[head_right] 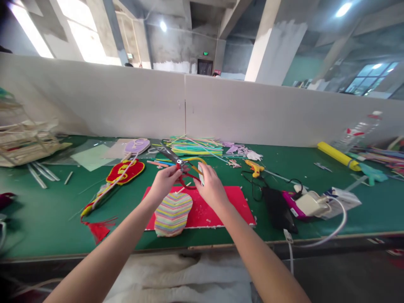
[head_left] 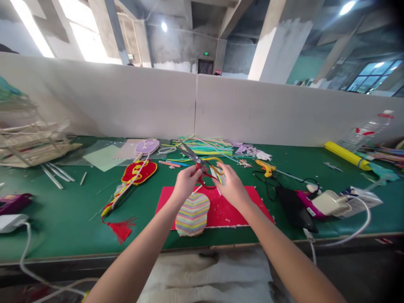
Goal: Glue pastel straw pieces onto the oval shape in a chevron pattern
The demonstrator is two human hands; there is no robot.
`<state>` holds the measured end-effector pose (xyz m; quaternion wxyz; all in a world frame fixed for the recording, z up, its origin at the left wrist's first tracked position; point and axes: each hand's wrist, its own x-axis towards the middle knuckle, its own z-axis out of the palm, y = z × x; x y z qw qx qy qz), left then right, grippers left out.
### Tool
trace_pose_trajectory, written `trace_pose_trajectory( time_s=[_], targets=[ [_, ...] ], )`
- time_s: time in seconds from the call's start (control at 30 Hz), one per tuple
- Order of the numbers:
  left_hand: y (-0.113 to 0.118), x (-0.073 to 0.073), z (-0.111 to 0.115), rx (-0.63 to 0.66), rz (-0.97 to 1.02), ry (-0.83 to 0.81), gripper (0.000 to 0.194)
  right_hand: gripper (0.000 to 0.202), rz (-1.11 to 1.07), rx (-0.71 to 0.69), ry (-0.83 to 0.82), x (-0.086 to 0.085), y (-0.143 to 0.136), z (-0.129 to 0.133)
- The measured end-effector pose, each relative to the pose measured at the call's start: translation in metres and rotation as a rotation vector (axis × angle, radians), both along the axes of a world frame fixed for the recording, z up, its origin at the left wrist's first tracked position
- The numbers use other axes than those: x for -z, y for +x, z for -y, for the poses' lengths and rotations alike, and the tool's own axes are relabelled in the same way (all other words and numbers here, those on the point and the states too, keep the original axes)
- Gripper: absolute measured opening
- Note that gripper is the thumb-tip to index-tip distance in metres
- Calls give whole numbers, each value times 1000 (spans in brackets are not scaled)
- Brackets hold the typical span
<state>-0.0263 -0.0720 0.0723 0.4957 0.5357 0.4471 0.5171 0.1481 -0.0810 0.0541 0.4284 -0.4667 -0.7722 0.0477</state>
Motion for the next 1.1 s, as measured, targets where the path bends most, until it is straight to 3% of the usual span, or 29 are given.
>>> trace_pose_trajectory(
  time_s=[0.13,0.23,0.37,0.53,0.83,1.0,1.1],
  targets=[
    [-1,-6,10,166,-76,98,35,43,-33,19,-90,1,-19,-3],
    [-21,0,10,211,-178,148,38,35,-58,19,-137,0,-14,-3],
    [-54,25,4,-43,-457,117,23,28,-167,37,-365,7,0,-1],
    [-63,51,0,-92,-486,62,17,31,-336,-5,-563,28,13,-3],
    [-61,47,-2,-86,-512,66,24,39,-476,-35,-732,33,13,-6],
    [-81,49,-8,-236,-648,98,34,36,-504,-38,-738,30,12,-5],
    [-91,51,-9,-322,-722,144,19,34,-522,-14,-772,20,13,3]
  ],
)
